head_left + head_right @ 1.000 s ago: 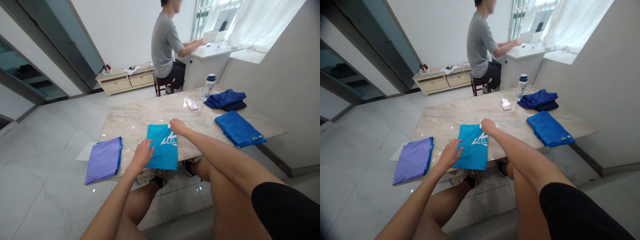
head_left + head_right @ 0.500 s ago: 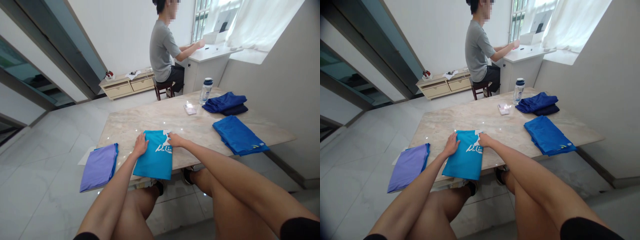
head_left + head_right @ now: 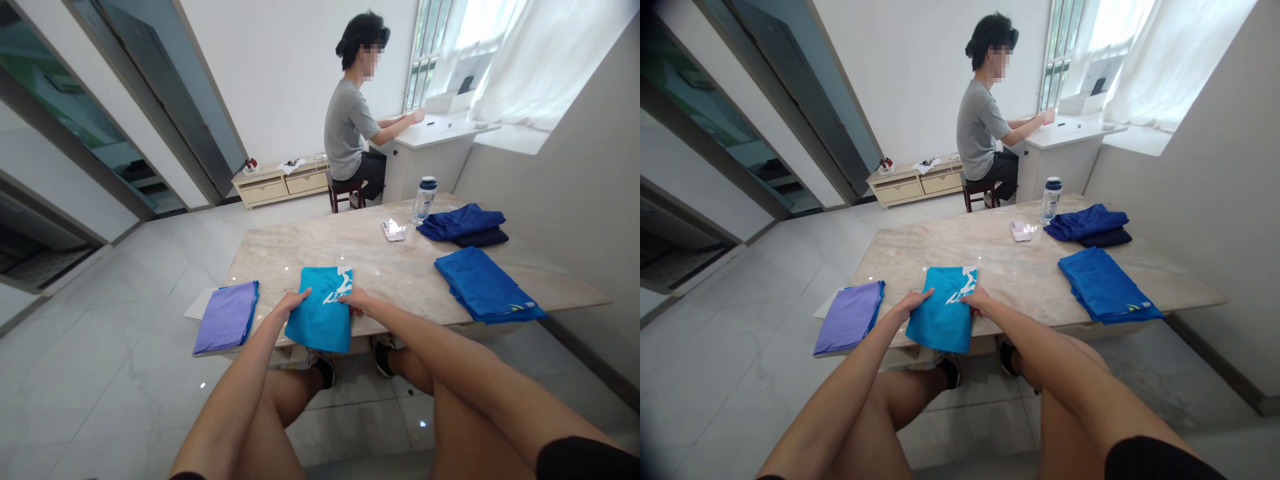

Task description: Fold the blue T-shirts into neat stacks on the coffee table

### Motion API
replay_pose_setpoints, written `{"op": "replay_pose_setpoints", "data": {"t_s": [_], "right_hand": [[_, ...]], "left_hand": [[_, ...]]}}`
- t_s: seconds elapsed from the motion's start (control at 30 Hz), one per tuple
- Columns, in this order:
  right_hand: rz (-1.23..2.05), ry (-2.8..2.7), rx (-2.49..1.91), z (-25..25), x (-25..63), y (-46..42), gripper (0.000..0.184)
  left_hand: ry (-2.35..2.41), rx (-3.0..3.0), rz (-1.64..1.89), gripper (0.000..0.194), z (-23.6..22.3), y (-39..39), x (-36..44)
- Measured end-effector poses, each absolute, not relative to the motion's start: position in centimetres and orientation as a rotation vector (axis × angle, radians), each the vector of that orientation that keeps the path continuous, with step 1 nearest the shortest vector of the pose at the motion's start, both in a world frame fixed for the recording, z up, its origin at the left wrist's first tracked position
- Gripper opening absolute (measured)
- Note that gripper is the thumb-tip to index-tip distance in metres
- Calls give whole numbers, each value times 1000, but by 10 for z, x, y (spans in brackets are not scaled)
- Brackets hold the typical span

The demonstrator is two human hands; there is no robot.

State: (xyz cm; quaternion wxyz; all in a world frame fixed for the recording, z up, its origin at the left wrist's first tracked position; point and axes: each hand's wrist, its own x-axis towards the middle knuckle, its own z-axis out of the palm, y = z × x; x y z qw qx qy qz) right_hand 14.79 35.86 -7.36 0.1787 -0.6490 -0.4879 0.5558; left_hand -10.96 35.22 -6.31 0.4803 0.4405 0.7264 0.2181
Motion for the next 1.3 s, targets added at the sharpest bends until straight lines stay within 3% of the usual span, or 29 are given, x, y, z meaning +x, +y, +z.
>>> {"op": "replay_pose_setpoints", "data": {"t_s": [0.2,0.4,0.6,0.8,1.1,1.3], "right_hand": [[1576,-1269,-1907,-38,157,368,30],[1599,-1385,-1624,7,177,381,25],[1215,-1588,-1437,41,177,382,48],[782,-1750,-1504,44,162,388,47],[978,-1648,-1680,11,146,418,49],[1241,-1798,-1656,7,172,405,47]], "left_hand": [[1646,981,744,49,-42,337,-112],[1443,915,1117,71,-10,320,-131],[1374,950,1361,68,16,306,-136],[1499,1009,1432,55,16,299,-140],[1551,972,1447,62,-12,345,-150],[1557,1100,1225,52,-35,293,-158]]}}
